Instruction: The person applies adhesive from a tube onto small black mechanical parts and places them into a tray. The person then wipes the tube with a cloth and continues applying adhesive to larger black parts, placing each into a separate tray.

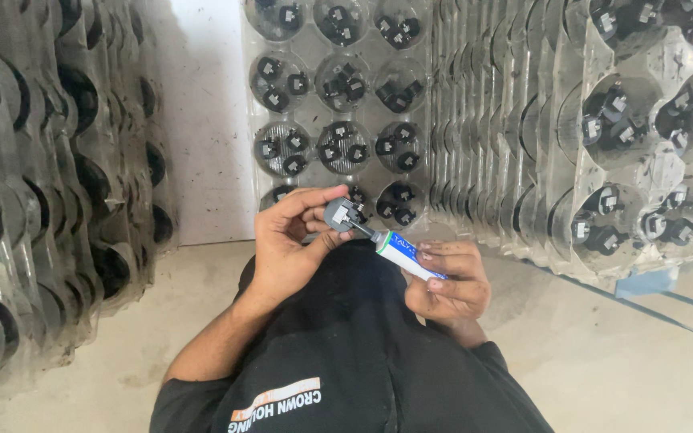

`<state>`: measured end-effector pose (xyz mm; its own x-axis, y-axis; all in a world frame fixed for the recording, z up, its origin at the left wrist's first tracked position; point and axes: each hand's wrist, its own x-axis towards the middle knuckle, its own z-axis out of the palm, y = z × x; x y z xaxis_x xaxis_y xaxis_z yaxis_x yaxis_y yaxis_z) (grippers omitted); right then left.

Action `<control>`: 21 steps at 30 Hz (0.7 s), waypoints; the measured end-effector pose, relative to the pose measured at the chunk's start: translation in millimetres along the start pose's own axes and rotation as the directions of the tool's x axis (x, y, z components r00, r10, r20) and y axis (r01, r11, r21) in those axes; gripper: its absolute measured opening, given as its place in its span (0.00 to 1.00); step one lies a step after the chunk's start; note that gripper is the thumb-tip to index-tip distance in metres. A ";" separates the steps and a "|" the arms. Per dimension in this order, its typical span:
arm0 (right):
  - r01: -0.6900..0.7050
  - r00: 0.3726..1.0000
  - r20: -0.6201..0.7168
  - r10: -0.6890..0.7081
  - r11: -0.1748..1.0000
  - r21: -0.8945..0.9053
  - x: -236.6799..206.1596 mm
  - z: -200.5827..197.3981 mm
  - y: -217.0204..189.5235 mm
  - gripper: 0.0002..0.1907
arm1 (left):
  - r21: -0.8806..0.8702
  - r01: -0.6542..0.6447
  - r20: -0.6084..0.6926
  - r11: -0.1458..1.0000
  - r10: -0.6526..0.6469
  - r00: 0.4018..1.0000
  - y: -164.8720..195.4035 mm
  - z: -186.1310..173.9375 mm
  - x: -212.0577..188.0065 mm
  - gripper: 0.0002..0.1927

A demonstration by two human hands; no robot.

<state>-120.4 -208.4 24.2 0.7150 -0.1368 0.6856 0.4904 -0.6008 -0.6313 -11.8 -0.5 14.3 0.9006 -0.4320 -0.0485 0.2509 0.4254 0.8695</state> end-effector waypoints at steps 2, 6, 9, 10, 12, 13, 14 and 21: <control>0.002 1.000 0.012 -0.002 1.000 0.019 1.0 -0.9 0.5 0.21 | -0.001 0.011 0.001 1.000 -0.011 1.000 0.5 -0.2 -0.5 0.25; 0.005 1.000 0.009 -0.005 1.000 0.009 0.2 -1.1 0.3 0.21 | -0.014 0.002 -0.011 1.000 -0.002 1.000 -1.2 0.2 -1.1 0.25; 0.003 1.000 0.016 -0.004 1.000 0.007 0.6 -1.6 -1.1 0.20 | -0.019 -0.017 -0.028 1.000 0.016 0.999 -5.3 -0.4 -1.3 0.25; -0.002 1.000 0.022 0.002 1.000 0.018 1.2 -1.8 -1.7 0.20 | -0.034 -0.014 -0.024 0.999 0.013 1.000 -7.2 -0.6 -1.6 0.25; -0.013 0.999 0.032 0.012 0.999 0.040 3.4 -1.4 -3.2 0.20 | -0.065 -0.010 -0.015 0.998 0.009 1.000 -11.1 -1.4 -2.2 0.26; -0.002 1.000 0.027 0.001 0.999 0.040 4.9 -0.2 -3.2 0.19 | -0.117 0.029 -0.017 0.993 -0.031 0.999 -13.4 -1.5 -2.4 0.26; 0.008 1.000 0.021 -0.009 0.999 0.041 6.5 1.6 -2.7 0.19 | -0.167 0.067 -0.016 0.984 -0.071 0.997 -16.2 -0.8 -2.4 0.26; -0.034 0.983 -0.180 0.028 0.999 -0.031 6.4 22.9 -2.3 0.18 | -0.407 0.150 0.021 0.901 -0.156 0.988 -34.1 5.0 -6.0 0.24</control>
<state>-105.5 -189.9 21.7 0.6267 -0.2933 0.7220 0.4503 -0.6198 -0.6427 -27.6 -16.4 -12.6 0.8430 -0.5094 -0.1729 0.5061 0.6420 0.5760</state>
